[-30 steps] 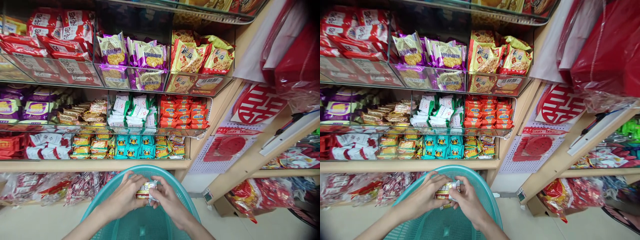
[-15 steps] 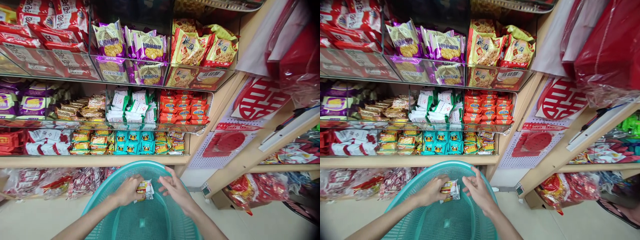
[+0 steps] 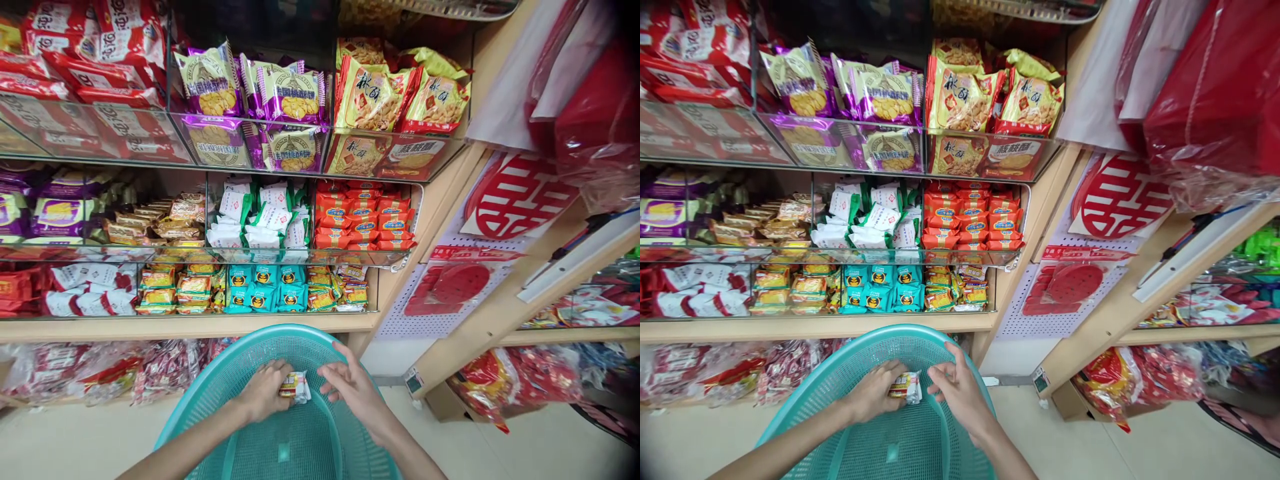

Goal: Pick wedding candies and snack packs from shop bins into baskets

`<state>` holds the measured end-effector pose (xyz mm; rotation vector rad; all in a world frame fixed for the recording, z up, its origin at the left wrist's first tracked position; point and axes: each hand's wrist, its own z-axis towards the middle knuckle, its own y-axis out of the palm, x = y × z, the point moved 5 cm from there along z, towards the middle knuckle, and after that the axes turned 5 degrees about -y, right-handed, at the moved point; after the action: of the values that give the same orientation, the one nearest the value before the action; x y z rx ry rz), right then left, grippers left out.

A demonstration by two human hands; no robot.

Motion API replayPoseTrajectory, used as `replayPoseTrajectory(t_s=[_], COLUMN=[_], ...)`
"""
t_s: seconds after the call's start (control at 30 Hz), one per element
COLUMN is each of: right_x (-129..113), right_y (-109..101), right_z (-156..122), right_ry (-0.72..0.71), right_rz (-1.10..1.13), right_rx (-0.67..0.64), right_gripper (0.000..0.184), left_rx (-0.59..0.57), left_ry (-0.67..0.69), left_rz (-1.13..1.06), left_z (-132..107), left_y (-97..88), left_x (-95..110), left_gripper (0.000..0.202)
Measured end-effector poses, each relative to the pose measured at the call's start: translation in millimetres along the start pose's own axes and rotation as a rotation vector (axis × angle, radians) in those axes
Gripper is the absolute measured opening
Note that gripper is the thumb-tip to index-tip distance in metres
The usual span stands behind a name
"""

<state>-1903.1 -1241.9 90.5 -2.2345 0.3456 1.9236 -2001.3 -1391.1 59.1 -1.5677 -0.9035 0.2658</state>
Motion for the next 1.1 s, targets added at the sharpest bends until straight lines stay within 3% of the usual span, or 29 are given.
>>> replayPoseTrajectory(t_s=[0.13,0.43,0.87,1.1], right_x=[1.5,-2.9,-2.0,-19.0], right_y=[1.8,5.3,4.3,-18.2], right_z=[-0.6,-5.4,-4.5,13.2], right_ry=[-0.004,0.003,0.003,-0.125], right_rz=[-0.009,-0.006,0.023,-0.046], right_rx=[-0.012,-0.008,-0.014,0.021], right_gripper=[0.078,0.076,0.075,0.063], left_rx=[-0.029,0.008,0.105,0.099], left_ry=[-0.043,-0.038,-0.034,-0.036], left_rz=[0.102,0.177,0.197,0.202], left_z=[0.7,9.3,4.0,1.1], left_y=[10.4,23.2,17.1,14.4], left_x=[0.0,-3.7,-1.8,6.6], left_gripper=[0.074,0.062,0.079,0.084])
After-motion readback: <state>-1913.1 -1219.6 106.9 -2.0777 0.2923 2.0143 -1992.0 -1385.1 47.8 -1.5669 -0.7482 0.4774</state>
